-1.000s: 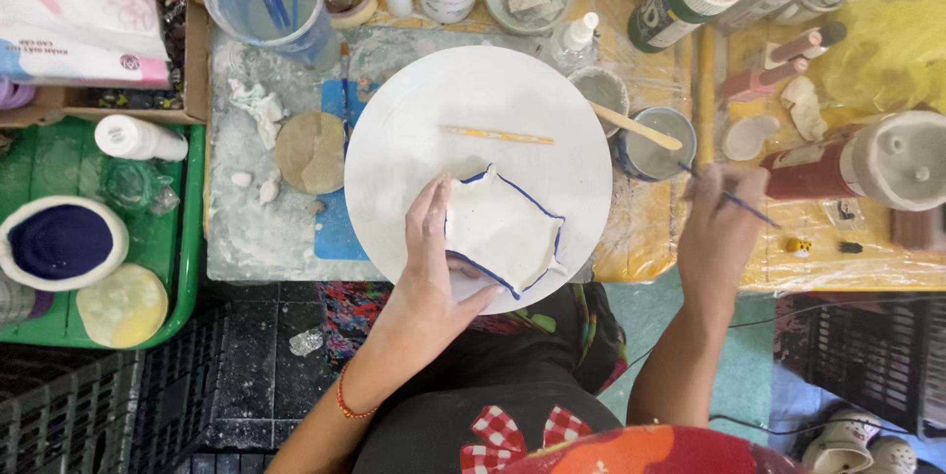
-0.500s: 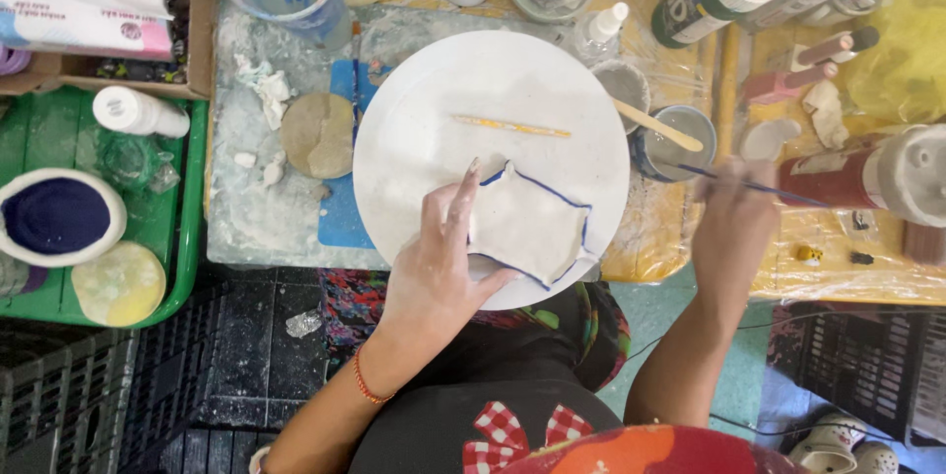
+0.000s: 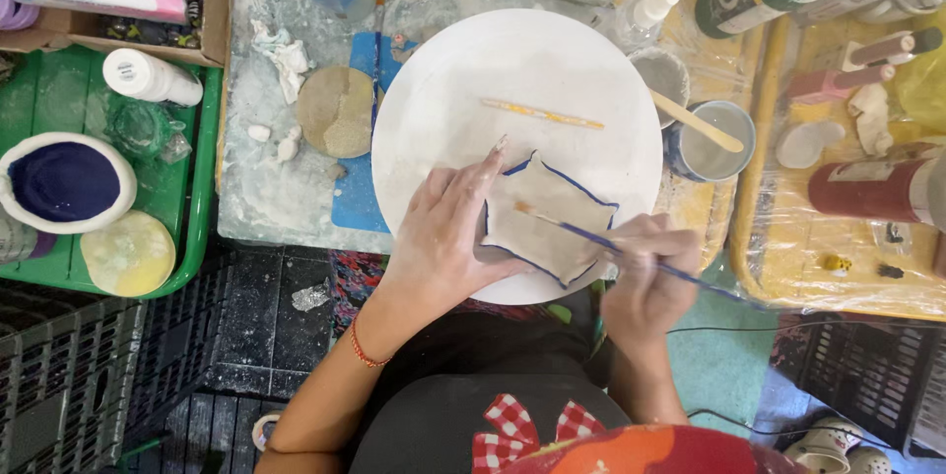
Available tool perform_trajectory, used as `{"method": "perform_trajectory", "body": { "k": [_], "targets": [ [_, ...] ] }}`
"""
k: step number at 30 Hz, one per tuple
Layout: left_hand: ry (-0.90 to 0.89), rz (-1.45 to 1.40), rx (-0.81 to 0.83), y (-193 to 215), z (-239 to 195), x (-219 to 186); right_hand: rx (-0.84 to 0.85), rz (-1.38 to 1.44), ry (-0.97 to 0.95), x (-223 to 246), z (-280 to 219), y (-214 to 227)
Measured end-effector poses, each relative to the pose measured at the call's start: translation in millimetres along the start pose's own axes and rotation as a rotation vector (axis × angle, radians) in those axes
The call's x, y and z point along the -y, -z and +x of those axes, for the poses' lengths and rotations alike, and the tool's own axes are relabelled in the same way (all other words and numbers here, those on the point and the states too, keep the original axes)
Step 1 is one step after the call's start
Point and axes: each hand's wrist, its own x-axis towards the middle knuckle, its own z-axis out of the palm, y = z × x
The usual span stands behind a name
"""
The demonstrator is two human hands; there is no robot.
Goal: The person applies paint or glaze to a small ceramic bowl and a flat decorative ceramic piece using a paintbrush. They rotate the objects by hand to coat the edges and surfaces evenly.
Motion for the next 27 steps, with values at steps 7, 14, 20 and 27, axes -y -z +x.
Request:
{"method": "perform_trajectory", "body": {
  "k": [7,14,20,27],
  "targets": [
    [0.016,0.013,-0.034,-11.5,-7.0,4.0,0.202,-0.366,0.095,21.0,19.5,-20.5],
    [0.041,0.042,-0.056,-17.1,-9.9,3.8,0.040,-0.529,0.075,25.4,9.5,-5.7],
    [0.030,0.032,-0.081,-17.8,-11.9,3.5,0.193,-0.367,0.051,23.6,9.5,-23.8],
    [0.011,0.031,-0.118,-19.4,-12.3,2.9,0.015,-0.475,-0.088,33.7,8.6,-12.2]
  ]
}}
